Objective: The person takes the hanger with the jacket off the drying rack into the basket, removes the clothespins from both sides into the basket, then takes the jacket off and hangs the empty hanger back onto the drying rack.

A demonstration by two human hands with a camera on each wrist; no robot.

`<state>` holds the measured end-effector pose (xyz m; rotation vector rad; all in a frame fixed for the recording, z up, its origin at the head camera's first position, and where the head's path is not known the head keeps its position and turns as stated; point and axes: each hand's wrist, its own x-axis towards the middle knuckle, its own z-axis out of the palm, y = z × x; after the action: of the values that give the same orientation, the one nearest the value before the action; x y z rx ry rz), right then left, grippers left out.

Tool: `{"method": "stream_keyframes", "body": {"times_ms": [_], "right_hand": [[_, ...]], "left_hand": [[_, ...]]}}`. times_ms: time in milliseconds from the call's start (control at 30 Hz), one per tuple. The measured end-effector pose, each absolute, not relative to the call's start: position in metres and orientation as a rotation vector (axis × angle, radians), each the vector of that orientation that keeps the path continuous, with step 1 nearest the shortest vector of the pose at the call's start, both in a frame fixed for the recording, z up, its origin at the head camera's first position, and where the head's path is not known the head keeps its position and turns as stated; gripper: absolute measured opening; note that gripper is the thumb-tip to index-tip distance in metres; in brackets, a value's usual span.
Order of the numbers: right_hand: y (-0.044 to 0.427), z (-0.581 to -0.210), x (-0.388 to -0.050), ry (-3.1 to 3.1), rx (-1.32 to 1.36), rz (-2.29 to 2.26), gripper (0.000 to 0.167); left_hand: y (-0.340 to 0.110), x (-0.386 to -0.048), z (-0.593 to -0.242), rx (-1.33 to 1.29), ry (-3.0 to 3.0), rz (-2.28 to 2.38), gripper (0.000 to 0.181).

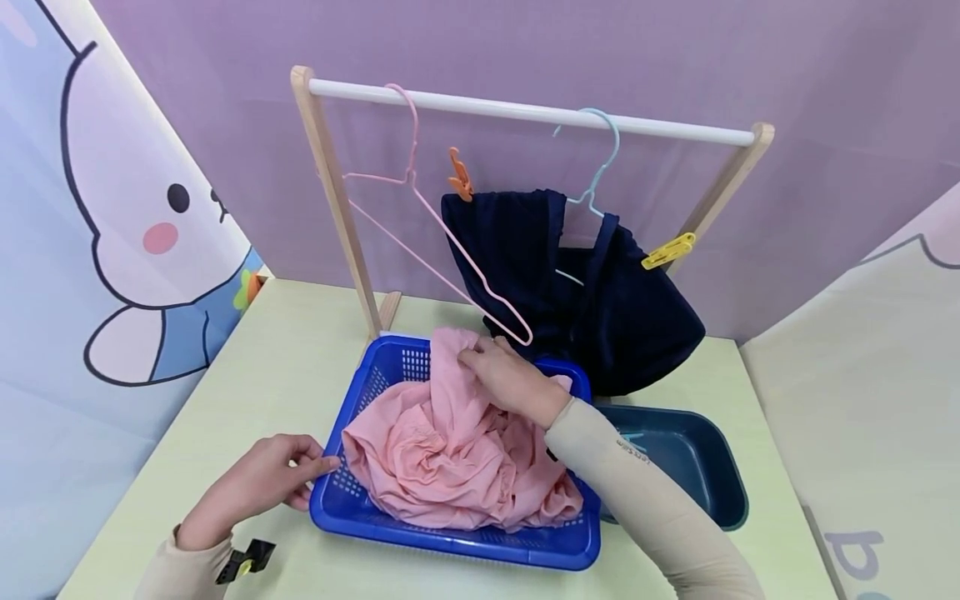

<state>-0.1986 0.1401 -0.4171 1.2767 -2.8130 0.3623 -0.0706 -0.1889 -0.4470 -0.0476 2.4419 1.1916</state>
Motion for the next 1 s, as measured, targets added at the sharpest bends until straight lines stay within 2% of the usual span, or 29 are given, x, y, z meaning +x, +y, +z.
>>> {"method": "stream_keyframes", "body": {"times_ms": [67, 133, 367, 467, 633, 733, 867, 1000], "right_hand": [[0.139, -0.418, -0.199, -2.759, 1.310, 0.392, 0.021], [0.138, -0.416, -0.196, -2.726, 1.356, 0.390, 0.017], [0.133, -0.403, -0.160, -2.667, 1.616, 0.433, 0.018], [0.131, -0.398, -0.140, -2.696, 1.777, 0.420, 0.013], [0.127, -0.400, -0.113, -2.845, 2.056, 0.091, 0.014], [0.122, -0.412, -0.103, -2.946, 2.091, -0.090, 0.014], [0.116, -0.432, -0.093, -3.001, 1.984, -0.275, 0.008], [0.113, -0.441, -0.091, -2.977, 1.936, -0.402, 0.017]], "left_hand": [[-0.189, -0.071, -0.447, -0.039, 2.438, 1.198, 0.023], [-0.190, -0.071, -0.447, -0.029, 2.435, 1.206, 0.023], [-0.190, -0.071, -0.447, -0.008, 2.430, 1.222, 0.024], [-0.190, -0.070, -0.447, -0.017, 2.427, 1.223, 0.024], [-0.192, -0.070, -0.446, -0.007, 2.424, 1.213, 0.024], [-0.193, -0.070, -0.446, 0.009, 2.422, 1.212, 0.024], [-0.193, -0.071, -0.447, 0.028, 2.402, 1.233, 0.025], [-0.192, -0.071, -0.447, 0.024, 2.391, 1.237, 0.025]]}}
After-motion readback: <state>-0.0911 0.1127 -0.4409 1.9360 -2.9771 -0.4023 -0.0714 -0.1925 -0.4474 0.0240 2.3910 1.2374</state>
